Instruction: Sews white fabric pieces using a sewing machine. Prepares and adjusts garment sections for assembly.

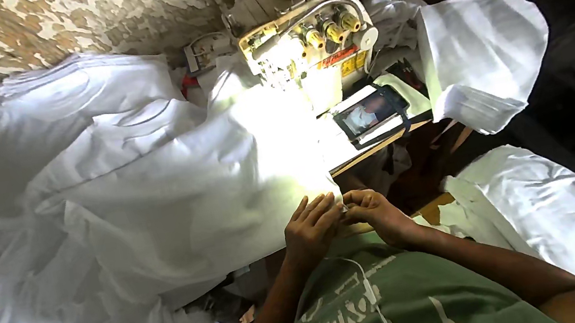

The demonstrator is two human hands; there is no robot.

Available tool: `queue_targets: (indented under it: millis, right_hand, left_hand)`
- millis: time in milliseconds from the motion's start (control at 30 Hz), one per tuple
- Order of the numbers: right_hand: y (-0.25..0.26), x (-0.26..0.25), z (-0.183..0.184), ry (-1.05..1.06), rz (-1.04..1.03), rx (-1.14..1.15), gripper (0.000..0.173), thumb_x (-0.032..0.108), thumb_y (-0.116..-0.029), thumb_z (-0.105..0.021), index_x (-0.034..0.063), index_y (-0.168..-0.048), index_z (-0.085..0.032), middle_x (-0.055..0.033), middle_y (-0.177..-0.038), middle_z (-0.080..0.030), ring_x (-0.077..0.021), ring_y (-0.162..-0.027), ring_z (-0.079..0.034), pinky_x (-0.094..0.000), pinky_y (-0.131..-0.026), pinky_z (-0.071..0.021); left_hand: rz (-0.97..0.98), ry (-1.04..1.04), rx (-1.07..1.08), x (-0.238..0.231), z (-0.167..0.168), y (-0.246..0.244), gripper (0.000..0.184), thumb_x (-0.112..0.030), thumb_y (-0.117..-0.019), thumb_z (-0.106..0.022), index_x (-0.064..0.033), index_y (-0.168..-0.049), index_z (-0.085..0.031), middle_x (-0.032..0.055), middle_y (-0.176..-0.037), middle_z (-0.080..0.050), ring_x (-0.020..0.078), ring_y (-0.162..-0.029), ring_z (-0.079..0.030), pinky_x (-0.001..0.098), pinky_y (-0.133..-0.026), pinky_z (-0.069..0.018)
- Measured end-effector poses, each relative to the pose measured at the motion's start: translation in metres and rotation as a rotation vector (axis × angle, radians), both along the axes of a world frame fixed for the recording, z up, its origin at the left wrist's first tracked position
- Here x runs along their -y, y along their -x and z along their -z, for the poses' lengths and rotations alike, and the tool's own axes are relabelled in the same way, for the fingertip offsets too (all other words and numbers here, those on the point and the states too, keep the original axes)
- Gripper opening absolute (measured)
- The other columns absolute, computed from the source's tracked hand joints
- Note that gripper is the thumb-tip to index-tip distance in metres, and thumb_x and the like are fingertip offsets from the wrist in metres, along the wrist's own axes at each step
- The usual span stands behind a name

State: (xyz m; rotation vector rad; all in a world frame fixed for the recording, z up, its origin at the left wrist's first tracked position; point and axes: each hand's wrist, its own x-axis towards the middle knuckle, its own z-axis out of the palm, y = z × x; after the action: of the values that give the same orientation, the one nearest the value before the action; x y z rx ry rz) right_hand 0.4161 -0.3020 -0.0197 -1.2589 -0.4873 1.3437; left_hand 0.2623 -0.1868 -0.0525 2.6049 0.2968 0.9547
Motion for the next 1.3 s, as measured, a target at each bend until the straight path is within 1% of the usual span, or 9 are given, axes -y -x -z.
queue_targets:
  millis: [133, 233, 367, 533, 733, 833, 1067, 1200, 1300]
  right_hand:
    - [0.001, 0.000, -0.002, 0.013, -0.023, -0.049, 0.016, -0.004, -0.0996, -0.051, -0.0040, -0.109, -0.064, -0.0041, -0.090, -0.069, -0.0080, -0.082, -0.069, -0.0257, -0.081, -0.0590]
    - [0.000, 0.003, -0.005, 0.047, -0.011, -0.120, 0.019, -0.004, -0.0994, -0.049, -0.0048, -0.111, -0.063, -0.0059, -0.092, -0.070, -0.0109, -0.083, -0.070, -0.0278, -0.082, -0.0597]
    - [0.001, 0.010, -0.005, 0.099, -0.004, -0.163, 0.021, -0.006, -0.1004, -0.047, -0.0048, -0.115, -0.063, -0.0083, -0.094, -0.071, -0.0138, -0.085, -0.071, -0.0296, -0.083, -0.0603]
    - [0.003, 0.016, -0.002, 0.107, 0.005, -0.176, 0.024, -0.007, -0.0995, -0.047, -0.0048, -0.118, -0.062, -0.0084, -0.096, -0.071, -0.0150, -0.087, -0.072, -0.0306, -0.084, -0.0608]
    - [0.003, 0.018, -0.006, 0.117, 0.003, -0.156, 0.026, -0.009, -0.0990, -0.047, -0.0044, -0.119, -0.062, -0.0084, -0.095, -0.071, -0.0146, -0.086, -0.071, -0.0301, -0.084, -0.0604]
    - [0.004, 0.018, -0.008, 0.108, 0.001, -0.134, 0.026, -0.008, -0.0988, -0.048, -0.0044, -0.122, -0.061, -0.0064, -0.094, -0.071, -0.0113, -0.084, -0.071, -0.0275, -0.084, -0.0596]
    - [-0.002, 0.017, -0.012, 0.100, -0.082, -0.184, 0.039, -0.003, -0.0991, -0.042, -0.0020, -0.137, -0.052, -0.0101, -0.115, -0.069, -0.0144, -0.098, -0.070, -0.0308, -0.088, -0.0587]
    - [-0.003, 0.017, -0.003, 0.076, -0.075, -0.262, 0.042, 0.006, -0.1004, -0.038, 0.0007, -0.141, -0.051, -0.0124, -0.121, -0.067, -0.0190, -0.105, -0.069, -0.0356, -0.090, -0.0580]
    - [-0.002, 0.018, -0.002, 0.066, -0.058, -0.322, 0.044, 0.012, -0.1028, -0.034, 0.0006, -0.143, -0.048, -0.0148, -0.118, -0.070, -0.0204, -0.104, -0.070, -0.0362, -0.090, -0.0568]
  left_hand:
    - [0.004, -0.128, 0.027, 0.002, 0.001, -0.001, 0.019, -0.014, -0.1022, -0.056, -0.0055, -0.100, -0.073, 0.0112, -0.108, -0.078, 0.0211, -0.110, -0.073, 0.0368, -0.104, -0.0522]
    - [0.034, -0.184, 0.022, 0.003, 0.001, 0.001, 0.016, -0.015, -0.1043, -0.056, -0.0065, -0.104, -0.070, 0.0100, -0.109, -0.078, 0.0196, -0.111, -0.072, 0.0351, -0.106, -0.0505]
    - [0.045, -0.260, -0.009, 0.006, 0.006, 0.008, 0.016, -0.016, -0.1039, -0.057, -0.0079, -0.109, -0.070, 0.0100, -0.115, -0.076, 0.0209, -0.118, -0.069, 0.0389, -0.111, -0.0459]
    - [0.049, -0.294, -0.001, 0.010, 0.004, 0.013, 0.015, -0.014, -0.1048, -0.055, -0.0067, -0.111, -0.068, 0.0120, -0.120, -0.074, 0.0233, -0.125, -0.065, 0.0413, -0.116, -0.0408]
    - [0.039, -0.309, 0.001, 0.014, 0.006, 0.011, 0.017, -0.011, -0.1034, -0.056, -0.0051, -0.111, -0.070, 0.0144, -0.119, -0.074, 0.0251, -0.121, -0.068, 0.0375, -0.111, -0.0462]
    - [0.036, -0.306, -0.013, 0.015, 0.006, 0.011, 0.020, -0.012, -0.1048, -0.053, -0.0050, -0.114, -0.070, 0.0136, -0.118, -0.075, 0.0245, -0.120, -0.068, 0.0368, -0.110, -0.0471]
    - [0.026, -0.281, 0.019, 0.013, 0.013, 0.011, 0.018, -0.011, -0.1048, -0.054, -0.0064, -0.115, -0.068, 0.0125, -0.116, -0.076, 0.0226, -0.117, -0.070, 0.0349, -0.107, -0.0491]
    - [0.031, -0.265, 0.025, 0.012, 0.014, 0.013, 0.017, -0.012, -0.1045, -0.055, -0.0066, -0.115, -0.067, 0.0126, -0.115, -0.076, 0.0224, -0.116, -0.070, 0.0347, -0.107, -0.0497]
    - [0.039, -0.267, 0.029, 0.010, 0.017, 0.012, 0.017, -0.013, -0.1046, -0.056, -0.0077, -0.116, -0.067, 0.0115, -0.116, -0.076, 0.0212, -0.118, -0.069, 0.0342, -0.107, -0.0490]
